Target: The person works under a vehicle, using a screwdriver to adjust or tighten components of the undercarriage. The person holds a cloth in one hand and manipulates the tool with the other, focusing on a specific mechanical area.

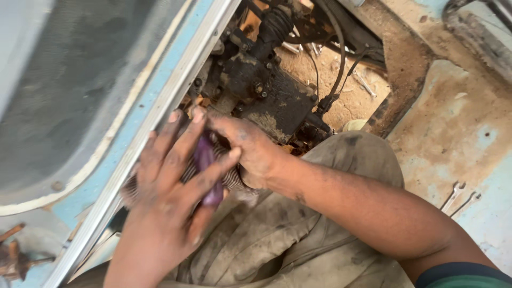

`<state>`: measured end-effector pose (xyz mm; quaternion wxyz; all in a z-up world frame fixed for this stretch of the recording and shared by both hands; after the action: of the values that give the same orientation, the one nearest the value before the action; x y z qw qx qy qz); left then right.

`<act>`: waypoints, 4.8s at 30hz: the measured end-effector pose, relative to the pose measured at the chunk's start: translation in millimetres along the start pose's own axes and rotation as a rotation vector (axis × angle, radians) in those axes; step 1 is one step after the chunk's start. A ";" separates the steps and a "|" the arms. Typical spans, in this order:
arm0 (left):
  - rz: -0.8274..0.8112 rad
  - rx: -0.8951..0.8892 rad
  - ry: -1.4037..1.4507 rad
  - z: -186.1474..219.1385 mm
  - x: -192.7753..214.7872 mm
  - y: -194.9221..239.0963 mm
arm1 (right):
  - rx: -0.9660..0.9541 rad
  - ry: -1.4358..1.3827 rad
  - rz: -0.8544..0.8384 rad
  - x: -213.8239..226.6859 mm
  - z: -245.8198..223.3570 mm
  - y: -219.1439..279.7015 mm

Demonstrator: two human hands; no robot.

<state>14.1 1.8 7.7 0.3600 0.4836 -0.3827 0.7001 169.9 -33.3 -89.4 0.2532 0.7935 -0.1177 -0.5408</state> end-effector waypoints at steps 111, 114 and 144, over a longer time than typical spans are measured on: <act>-0.327 0.108 -0.050 3.9 -50.8 30.3 | -0.031 2.955 0.543 163.7 43.0 -16.5; -0.337 0.093 -0.061 6.1 -53.7 30.6 | 0.151 2.921 0.557 164.4 3.3 -27.5; -0.420 0.077 -0.062 4.0 -54.5 32.5 | 0.088 2.537 0.683 143.5 -49.9 -17.8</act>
<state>2.2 -23.6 -49.3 0.4672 0.5873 -0.2574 0.6088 269.7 -70.7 -199.2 0.2842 0.6847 -0.0104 0.6710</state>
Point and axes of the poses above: each hand's wrist, its own y-axis away from the middle knuckle, its own x-axis out of the back of the hand, z = x × y, the point moved 3 cm from there along -y, towards the middle knuckle, and after that the axes turned 14 degrees about -y, right-handed, at the moved point
